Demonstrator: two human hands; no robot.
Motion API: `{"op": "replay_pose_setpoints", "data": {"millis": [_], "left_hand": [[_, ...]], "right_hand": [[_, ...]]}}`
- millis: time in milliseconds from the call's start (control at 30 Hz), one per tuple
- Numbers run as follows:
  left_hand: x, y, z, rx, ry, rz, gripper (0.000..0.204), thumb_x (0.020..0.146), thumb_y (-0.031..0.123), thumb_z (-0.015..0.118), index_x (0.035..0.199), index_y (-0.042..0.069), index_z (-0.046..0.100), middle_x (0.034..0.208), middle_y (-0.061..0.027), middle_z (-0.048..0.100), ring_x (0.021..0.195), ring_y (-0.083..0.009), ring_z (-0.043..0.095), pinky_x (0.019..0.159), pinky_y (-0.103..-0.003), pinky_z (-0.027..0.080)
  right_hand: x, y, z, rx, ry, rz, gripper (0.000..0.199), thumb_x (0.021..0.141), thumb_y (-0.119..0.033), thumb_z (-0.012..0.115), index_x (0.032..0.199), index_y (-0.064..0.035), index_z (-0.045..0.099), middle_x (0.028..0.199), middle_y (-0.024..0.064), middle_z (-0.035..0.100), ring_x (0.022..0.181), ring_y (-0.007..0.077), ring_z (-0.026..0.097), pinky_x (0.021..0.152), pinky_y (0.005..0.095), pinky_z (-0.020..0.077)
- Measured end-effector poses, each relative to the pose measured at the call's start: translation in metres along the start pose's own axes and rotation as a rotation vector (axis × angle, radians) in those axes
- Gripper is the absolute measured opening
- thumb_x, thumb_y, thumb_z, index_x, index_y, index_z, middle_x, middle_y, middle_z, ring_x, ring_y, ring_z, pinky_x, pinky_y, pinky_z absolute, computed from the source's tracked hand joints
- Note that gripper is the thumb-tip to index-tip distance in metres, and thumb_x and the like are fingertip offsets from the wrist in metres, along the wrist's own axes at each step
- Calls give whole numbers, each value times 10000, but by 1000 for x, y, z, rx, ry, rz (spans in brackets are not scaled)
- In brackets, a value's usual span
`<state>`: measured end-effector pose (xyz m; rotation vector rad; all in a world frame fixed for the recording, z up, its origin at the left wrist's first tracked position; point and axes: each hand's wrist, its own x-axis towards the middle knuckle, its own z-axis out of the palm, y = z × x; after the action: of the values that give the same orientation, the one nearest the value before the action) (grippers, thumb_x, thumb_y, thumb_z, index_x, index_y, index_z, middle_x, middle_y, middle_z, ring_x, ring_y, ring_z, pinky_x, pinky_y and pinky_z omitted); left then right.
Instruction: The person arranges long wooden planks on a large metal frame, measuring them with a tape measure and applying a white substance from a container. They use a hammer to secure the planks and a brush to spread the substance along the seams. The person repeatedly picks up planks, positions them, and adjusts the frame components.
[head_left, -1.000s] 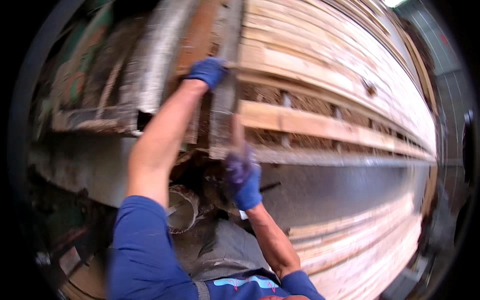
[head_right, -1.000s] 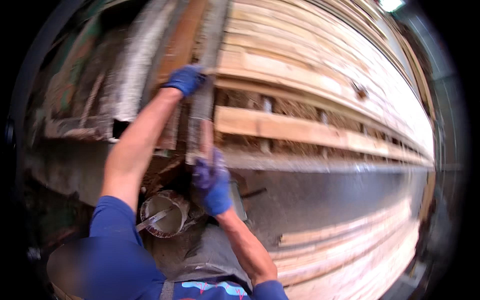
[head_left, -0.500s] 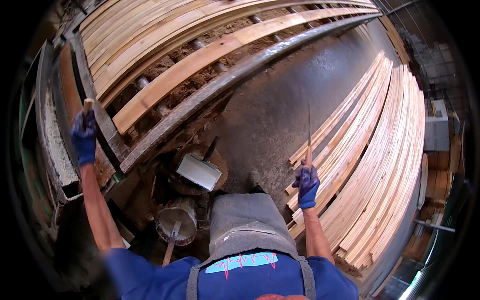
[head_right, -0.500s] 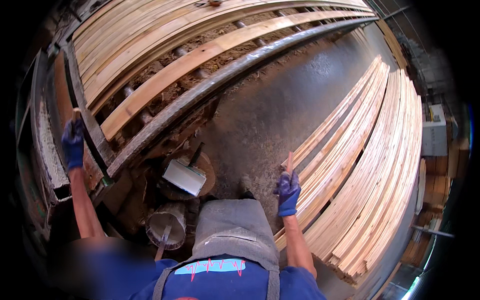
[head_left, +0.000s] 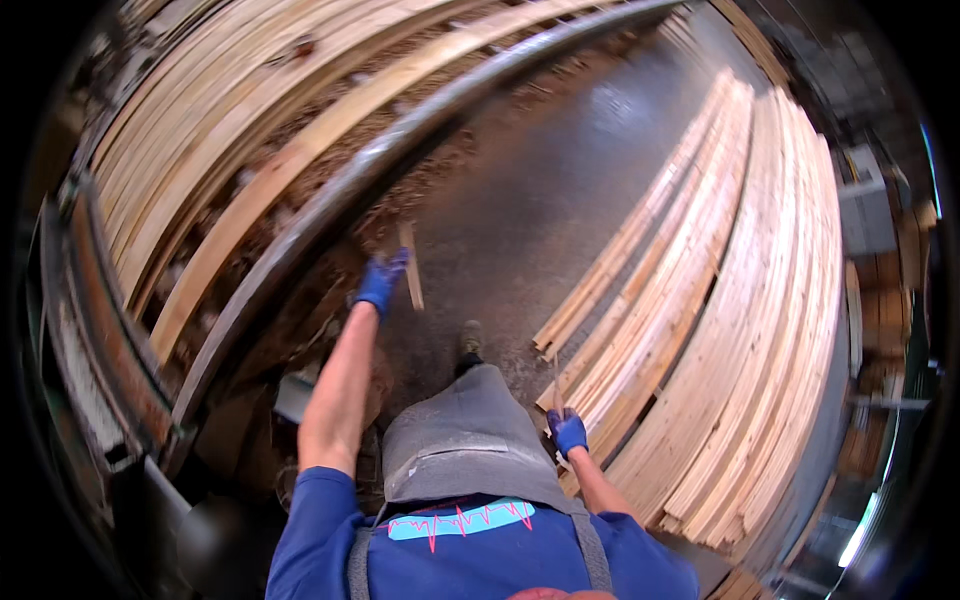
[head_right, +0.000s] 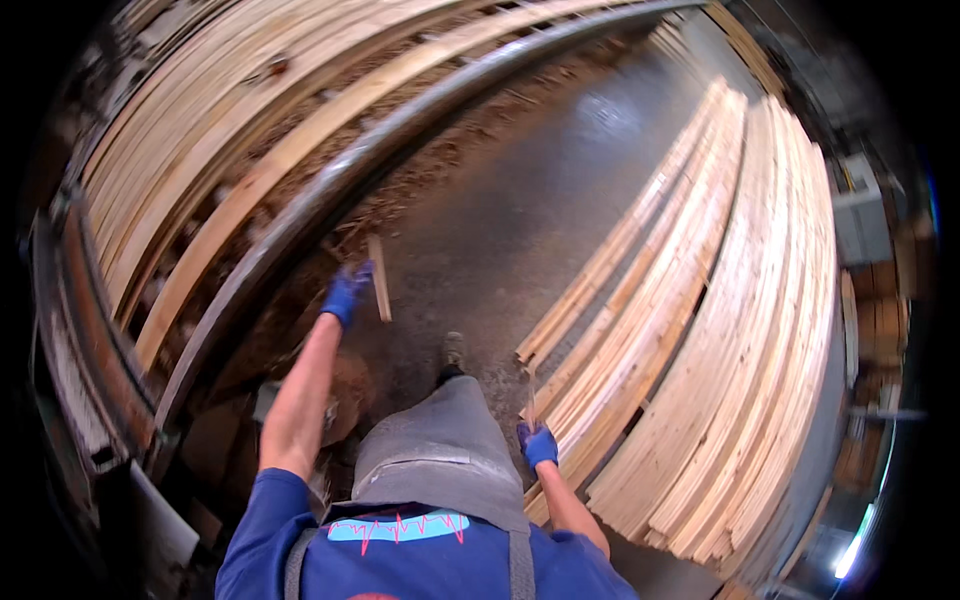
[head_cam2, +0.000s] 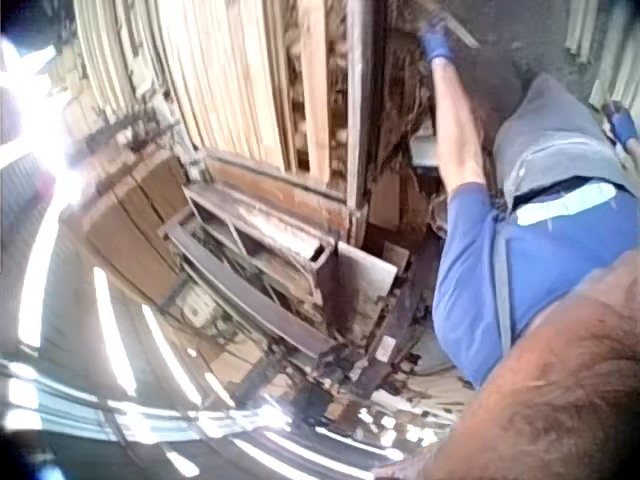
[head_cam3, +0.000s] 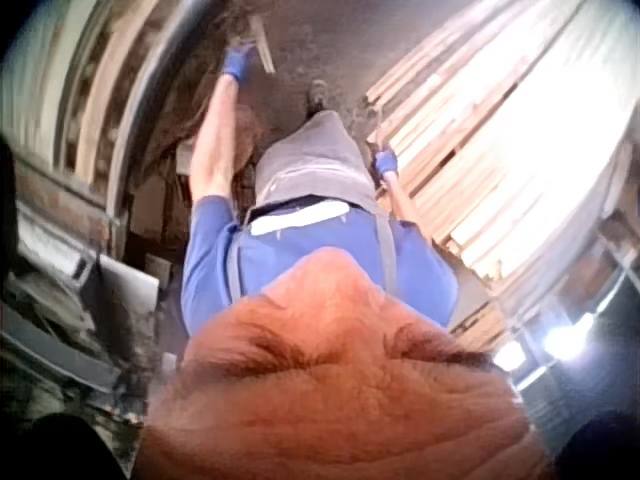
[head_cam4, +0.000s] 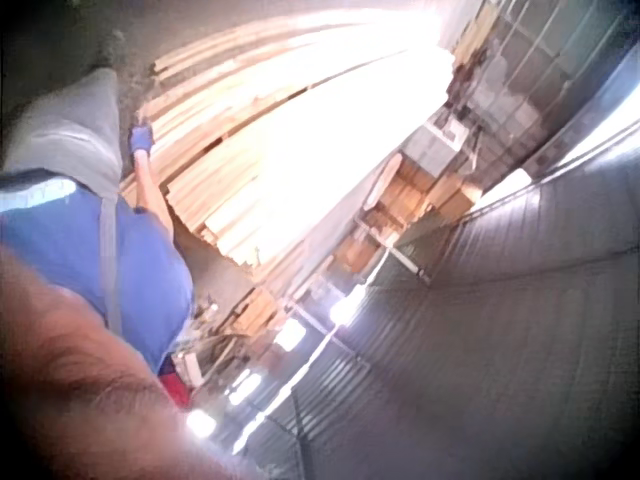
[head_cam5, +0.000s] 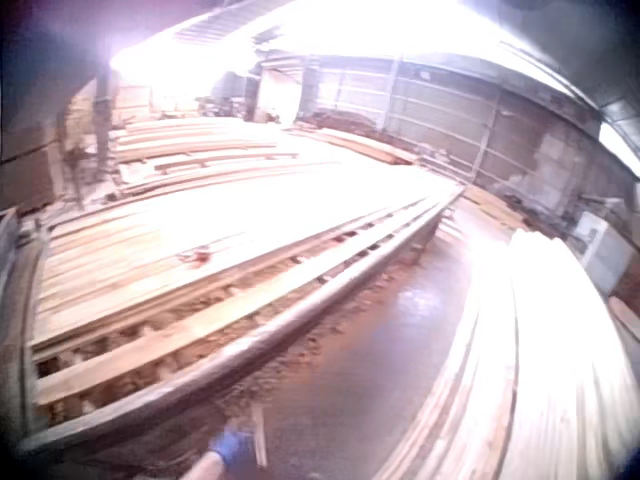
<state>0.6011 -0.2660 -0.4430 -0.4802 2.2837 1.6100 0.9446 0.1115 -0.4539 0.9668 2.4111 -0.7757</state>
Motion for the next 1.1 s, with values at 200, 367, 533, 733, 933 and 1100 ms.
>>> {"op": "replay_pose_setpoints", "data": {"millis": [200, 367, 533, 733, 933, 1100], "left_hand": [[-23, -88, -7, 156, -428, 233, 150, 856, 173, 578, 904, 47, 646, 836, -118, 646, 739, -212, 589, 704, -351, 481], [-78, 41, -36, 220, -307, 221, 224, 922, 196, 571, 1069, 47, 652, 915, -72, 662, 827, -173, 611, 809, -319, 506], [-51, 155, -111, -296, -22, 211, 210, 974, 147, 530, 1117, 37, 638, 943, -35, 653, 831, -82, 584, 756, -254, 514], [52, 162, -227, 835, 806, 372, 445, 822, 324, 678, 1172, 59, 611, 1142, -192, 630, 1013, -355, 611, 872, -419, 481], [170, 138, -284, 1216, 739, 259, 621, 710, 372, 748, 1220, 73, 559, 1133, -159, 597, 1026, -326, 575, 899, -466, 425], [187, 165, -282, 1189, 575, 189, 542, 645, 320, 797, 1103, 94, 615, 945, -148, 614, 898, -343, 600, 789, -455, 455]], "right_hand": [[47, 89, -59, -364, -101, -252, 572, 906, -265, 426, 1447, -107, 333, 1451, 164, 391, 1315, 325, 392, 1089, 379, 327], [59, 105, -124, -819, -582, 150, 756, 829, -267, 592, 1465, -73, 232, 1270, 175, 576, 1122, 388, 579, 923, 489, 478], [199, -28, -105, -692, -727, -365, 455, 894, -390, 528, 1053, 18, 652, 1107, 243, 629, 1008, 408, 614, 873, 456, 483], [299, -342, -151, -10, -245, -675, 354, 875, -236, 630, 1110, 28, 626, 1095, 212, 657, 1012, 317, 641, 890, 351, 493], [283, -590, -204, -45, -13, -1249, 330, 856, -236, 609, 1122, -42, 636, 1084, 193, 649, 986, 352, 627, 857, 392, 506], [313, -666, -203, -45, 10, -1405, 333, 832, -249, 614, 1106, -62, 641, 1041, 193, 657, 941, 347, 636, 829, 412, 509]]}}
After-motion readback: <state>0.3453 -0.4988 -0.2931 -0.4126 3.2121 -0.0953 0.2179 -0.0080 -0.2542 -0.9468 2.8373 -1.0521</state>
